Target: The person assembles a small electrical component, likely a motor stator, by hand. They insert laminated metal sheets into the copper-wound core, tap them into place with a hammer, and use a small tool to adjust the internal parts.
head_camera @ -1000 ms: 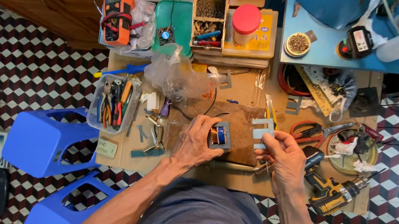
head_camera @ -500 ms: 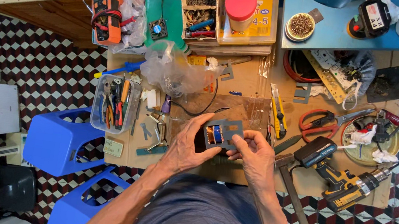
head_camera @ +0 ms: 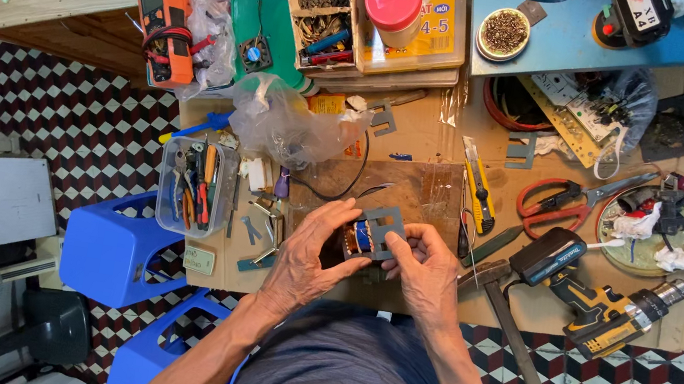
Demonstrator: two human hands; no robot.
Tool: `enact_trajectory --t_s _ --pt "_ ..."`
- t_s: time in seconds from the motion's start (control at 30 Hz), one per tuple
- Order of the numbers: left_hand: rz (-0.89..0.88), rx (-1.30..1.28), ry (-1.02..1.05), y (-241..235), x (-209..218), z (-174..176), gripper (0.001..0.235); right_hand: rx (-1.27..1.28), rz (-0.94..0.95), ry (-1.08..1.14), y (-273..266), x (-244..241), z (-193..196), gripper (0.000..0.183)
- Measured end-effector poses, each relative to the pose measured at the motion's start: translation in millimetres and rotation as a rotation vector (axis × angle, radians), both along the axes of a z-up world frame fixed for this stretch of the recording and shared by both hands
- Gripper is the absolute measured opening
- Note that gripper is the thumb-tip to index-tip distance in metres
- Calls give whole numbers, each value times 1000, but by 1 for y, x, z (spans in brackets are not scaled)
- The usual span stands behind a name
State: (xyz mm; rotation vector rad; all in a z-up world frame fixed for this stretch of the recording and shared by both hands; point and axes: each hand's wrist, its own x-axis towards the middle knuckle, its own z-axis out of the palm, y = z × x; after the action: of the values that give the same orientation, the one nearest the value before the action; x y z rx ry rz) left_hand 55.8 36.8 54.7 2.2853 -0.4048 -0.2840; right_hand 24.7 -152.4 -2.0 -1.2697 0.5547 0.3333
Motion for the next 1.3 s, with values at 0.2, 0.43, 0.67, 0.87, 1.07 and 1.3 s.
enact_trajectory --t_s 0.2,0.43,0.67,0.87,1.07,1.3 --pt "10 9 -17 0 -3 0 63 28 -45 21 3 -1 3 19" --pt "47 5 46 1 -2 -3 60 -20 -30 23 6 -4 4 18" --pt "38 16 75 0 -1 1 59 32 66 16 0 3 8 19" --pt "22 67 73 0 -1 0 59 -26 179 73 -8 11 17 20" --pt "22 82 78 0 -2 -3 58 -43 251 39 -14 20 25 21" --pt "26 84 70 0 -2 -4 58 -200 379 43 -21 22 29 22"
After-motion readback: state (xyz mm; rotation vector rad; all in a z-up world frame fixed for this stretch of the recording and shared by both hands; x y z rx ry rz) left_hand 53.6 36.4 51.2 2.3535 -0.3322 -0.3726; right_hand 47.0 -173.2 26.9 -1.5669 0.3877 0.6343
